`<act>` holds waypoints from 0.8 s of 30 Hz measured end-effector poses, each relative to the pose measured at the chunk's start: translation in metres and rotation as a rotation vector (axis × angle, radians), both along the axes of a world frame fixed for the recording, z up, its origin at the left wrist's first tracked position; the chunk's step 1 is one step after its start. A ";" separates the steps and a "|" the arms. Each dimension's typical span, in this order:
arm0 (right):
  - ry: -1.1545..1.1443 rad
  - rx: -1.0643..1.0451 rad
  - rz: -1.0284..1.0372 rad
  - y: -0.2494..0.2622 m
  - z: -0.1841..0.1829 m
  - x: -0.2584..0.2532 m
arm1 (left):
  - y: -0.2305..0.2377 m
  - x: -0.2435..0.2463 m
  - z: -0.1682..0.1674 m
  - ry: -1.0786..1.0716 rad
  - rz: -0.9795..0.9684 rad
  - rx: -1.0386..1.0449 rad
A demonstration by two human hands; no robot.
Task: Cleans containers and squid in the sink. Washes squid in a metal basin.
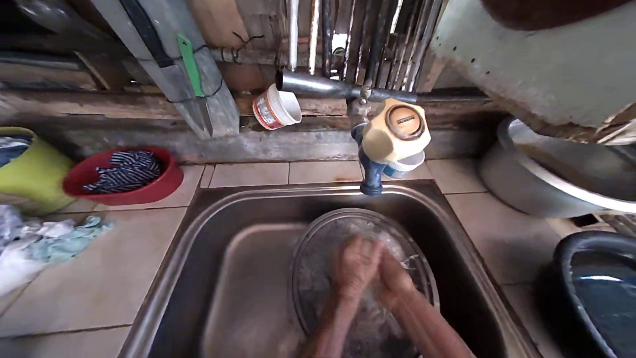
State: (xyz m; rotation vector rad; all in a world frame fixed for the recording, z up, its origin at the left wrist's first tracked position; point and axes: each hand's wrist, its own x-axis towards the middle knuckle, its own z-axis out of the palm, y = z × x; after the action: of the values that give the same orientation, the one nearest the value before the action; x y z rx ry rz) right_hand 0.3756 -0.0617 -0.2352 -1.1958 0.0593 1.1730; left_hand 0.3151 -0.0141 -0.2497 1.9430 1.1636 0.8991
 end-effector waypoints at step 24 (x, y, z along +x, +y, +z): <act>-1.096 -0.414 1.222 0.000 -0.018 0.048 | 0.042 -0.045 -0.007 0.741 -0.733 -0.454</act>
State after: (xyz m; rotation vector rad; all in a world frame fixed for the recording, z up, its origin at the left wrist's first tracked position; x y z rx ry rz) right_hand 0.4233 -0.0615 -0.2532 -2.2181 -1.4921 1.3311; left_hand 0.2703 0.0281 -0.2570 2.0943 0.7870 -0.4693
